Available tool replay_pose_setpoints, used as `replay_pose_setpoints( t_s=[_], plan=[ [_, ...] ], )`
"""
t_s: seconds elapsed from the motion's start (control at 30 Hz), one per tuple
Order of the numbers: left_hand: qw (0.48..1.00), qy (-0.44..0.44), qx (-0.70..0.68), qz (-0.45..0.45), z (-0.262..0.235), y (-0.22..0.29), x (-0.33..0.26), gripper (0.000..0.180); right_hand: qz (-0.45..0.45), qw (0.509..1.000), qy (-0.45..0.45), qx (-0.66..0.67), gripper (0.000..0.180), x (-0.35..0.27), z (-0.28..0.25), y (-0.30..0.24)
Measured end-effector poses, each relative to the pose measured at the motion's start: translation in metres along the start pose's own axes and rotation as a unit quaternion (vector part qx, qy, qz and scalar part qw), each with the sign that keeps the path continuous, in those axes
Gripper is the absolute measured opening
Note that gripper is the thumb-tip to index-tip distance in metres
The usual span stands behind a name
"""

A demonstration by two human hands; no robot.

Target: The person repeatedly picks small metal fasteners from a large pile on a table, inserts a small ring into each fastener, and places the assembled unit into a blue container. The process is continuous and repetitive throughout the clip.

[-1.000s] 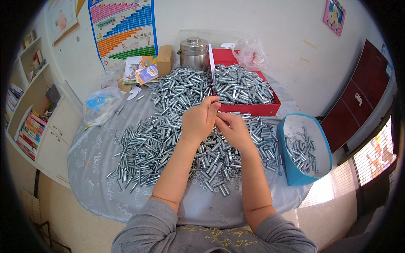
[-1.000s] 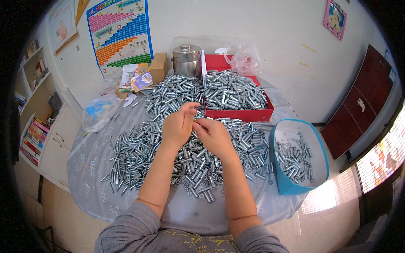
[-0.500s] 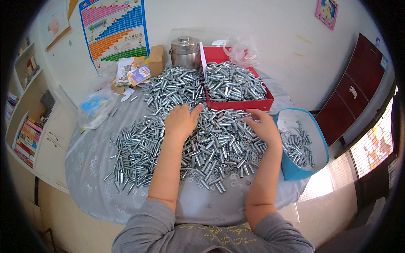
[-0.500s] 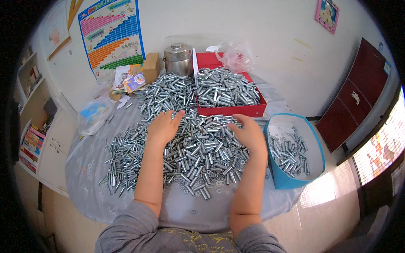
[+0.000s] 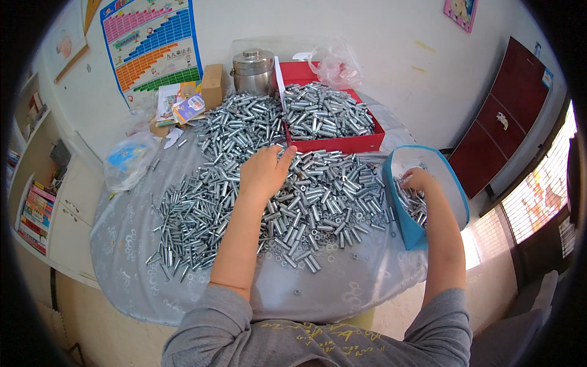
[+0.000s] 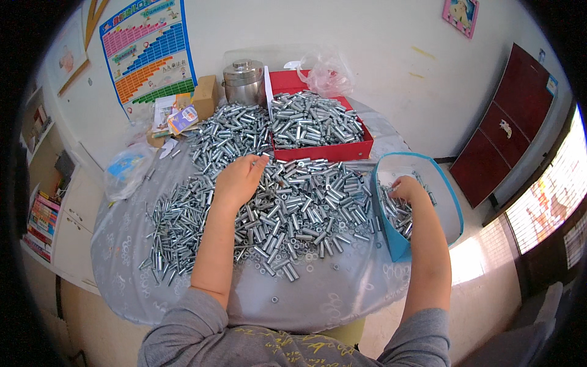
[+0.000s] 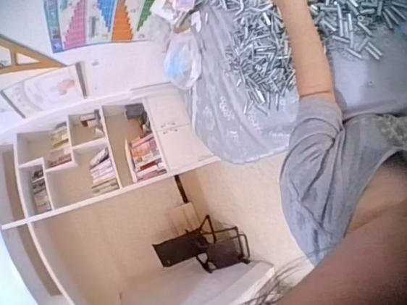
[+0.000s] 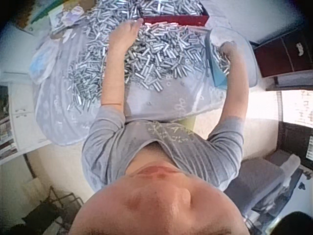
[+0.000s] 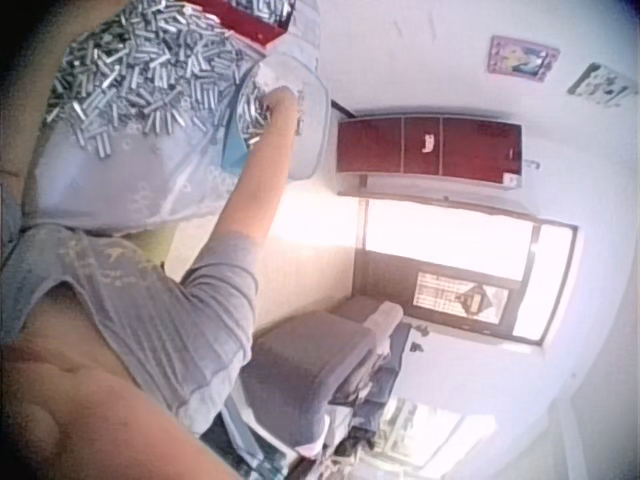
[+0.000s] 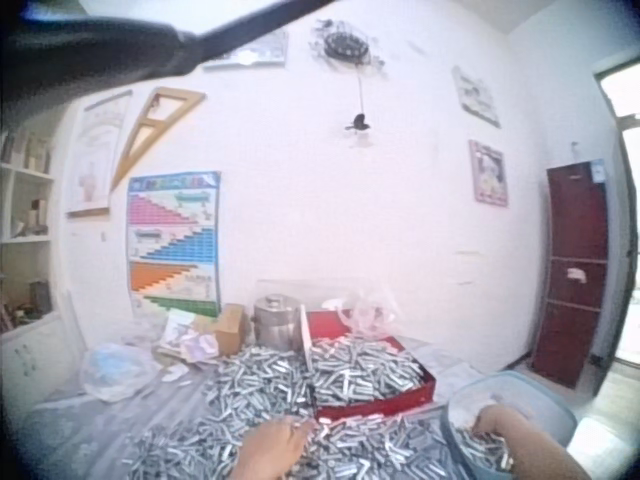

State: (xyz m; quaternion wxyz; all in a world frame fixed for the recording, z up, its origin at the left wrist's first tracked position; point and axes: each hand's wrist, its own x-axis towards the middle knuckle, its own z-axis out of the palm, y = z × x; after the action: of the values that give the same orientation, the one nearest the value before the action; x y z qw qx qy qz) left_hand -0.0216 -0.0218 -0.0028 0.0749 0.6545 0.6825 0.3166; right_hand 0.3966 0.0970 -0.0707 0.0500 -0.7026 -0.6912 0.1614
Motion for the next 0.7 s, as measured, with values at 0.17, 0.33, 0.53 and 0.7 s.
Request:
replay_pose_setpoints(
  t_s=[0.17, 0.33, 0.53, 0.7],
  plan=[
    [1.000, 0.002, -0.013, -0.001, 0.000, 0.001, -0.001, 0.056, -0.026, 0.999, 0.007, -0.026, 0.031, 0.011, 0.007, 0.001],
    [1.000, 0.004, -0.022, -0.005, -0.003, 0.002, -0.002, 0.056, 0.019, 0.997, -0.065, 0.023, 0.023, 0.003, -0.003, -0.022],
    [1.000, -0.012, -0.010, -0.004, -0.002, 0.003, -0.002, 0.049, 0.020, 0.992, -0.127, 0.000, 0.023, 0.004, 0.003, -0.031],
    [1.000, -0.009, -0.029, 0.008, 0.000, 0.002, -0.002, 0.054, 0.010, 0.995, -0.096, -0.020, 0.024, 0.005, -0.021, -0.031]
  ],
)
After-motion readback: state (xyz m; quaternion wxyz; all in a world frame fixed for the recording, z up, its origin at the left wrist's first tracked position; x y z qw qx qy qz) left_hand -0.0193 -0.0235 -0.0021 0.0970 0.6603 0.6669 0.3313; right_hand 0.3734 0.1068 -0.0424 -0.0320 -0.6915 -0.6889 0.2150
